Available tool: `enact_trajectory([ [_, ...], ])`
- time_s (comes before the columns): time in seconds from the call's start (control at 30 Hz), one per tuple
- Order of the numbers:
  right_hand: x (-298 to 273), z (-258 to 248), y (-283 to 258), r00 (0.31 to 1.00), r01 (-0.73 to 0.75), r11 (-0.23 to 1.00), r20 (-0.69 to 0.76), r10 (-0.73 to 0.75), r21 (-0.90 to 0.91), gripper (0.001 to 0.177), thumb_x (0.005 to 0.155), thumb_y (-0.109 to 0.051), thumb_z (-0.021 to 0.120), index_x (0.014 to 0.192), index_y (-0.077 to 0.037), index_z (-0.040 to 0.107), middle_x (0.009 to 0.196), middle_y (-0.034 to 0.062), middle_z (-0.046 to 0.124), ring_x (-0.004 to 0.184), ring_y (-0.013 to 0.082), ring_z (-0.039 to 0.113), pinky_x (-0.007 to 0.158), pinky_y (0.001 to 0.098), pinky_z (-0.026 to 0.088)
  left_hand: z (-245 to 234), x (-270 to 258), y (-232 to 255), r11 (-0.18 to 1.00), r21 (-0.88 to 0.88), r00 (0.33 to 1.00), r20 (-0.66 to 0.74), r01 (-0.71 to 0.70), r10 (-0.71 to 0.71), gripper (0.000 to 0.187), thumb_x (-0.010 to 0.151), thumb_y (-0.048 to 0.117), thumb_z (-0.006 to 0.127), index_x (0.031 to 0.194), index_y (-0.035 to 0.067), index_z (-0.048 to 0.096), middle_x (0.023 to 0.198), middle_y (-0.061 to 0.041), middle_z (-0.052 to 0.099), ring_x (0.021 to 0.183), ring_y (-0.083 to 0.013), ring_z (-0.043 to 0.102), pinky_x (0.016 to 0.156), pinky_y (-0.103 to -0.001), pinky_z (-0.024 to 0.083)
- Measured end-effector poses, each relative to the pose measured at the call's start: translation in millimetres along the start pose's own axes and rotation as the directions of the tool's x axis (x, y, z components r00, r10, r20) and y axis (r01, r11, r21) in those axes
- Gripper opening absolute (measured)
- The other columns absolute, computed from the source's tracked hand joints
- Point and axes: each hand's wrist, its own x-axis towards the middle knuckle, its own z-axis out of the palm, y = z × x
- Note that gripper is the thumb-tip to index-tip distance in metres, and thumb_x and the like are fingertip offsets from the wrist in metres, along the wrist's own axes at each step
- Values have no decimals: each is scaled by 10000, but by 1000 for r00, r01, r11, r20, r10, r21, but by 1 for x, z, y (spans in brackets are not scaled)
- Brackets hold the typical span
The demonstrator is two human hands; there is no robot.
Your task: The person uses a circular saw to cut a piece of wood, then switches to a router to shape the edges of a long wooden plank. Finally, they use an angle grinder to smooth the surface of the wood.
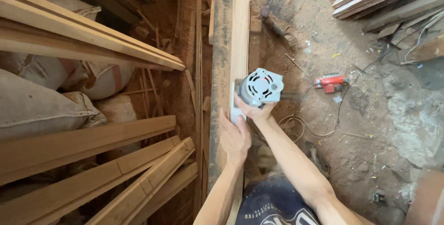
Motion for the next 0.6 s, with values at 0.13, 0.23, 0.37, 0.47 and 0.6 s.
enact_trajectory([
  [0.13,6,8,52,980,26,964,198,28,-264,601,768,-268,919,1265,-68,644,1183,57,723,1154,244,669,1063,395,499,2,3,12,981,195,998,56,1,-12,738,909,440,639,1463,17,396,1217,-262,668,987,-449,681,824,-532,545],
  [0.23,19,19,75,966,49,936,253,44,-349,639,792,-291,922,1323,-73,641,1265,69,715,1242,278,636,1117,423,460,4,6,16,962,267,998,38,-51,42,824,793,349,732,1437,-23,377,1195,-284,652,976,-449,675,823,-512,549],
  [0.37,44,34,80,1000,23,974,21,-19,-225,823,701,-369,945,1344,-21,566,1295,132,661,1244,290,618,1115,420,467,4,10,14,961,274,997,68,-43,25,808,788,237,744,1463,-10,374,1213,-261,653,1003,-438,673,848,-494,555],
  [0.47,69,43,79,988,109,974,-82,-128,-200,809,682,-349,976,1331,-47,598,1284,130,688,1235,270,659,1127,408,512,5,11,11,964,258,998,50,-59,48,798,783,217,755,1446,-17,379,1244,-270,640,1010,-447,663,848,-498,549],
  [0.6,101,57,88,976,188,979,-94,-195,-76,681,733,-348,949,1277,-65,651,1221,121,742,1171,259,731,1091,401,588,6,9,8,965,259,998,52,-49,36,770,818,234,750,1450,-8,384,1241,-264,643,1025,-446,662,856,-498,547],
])
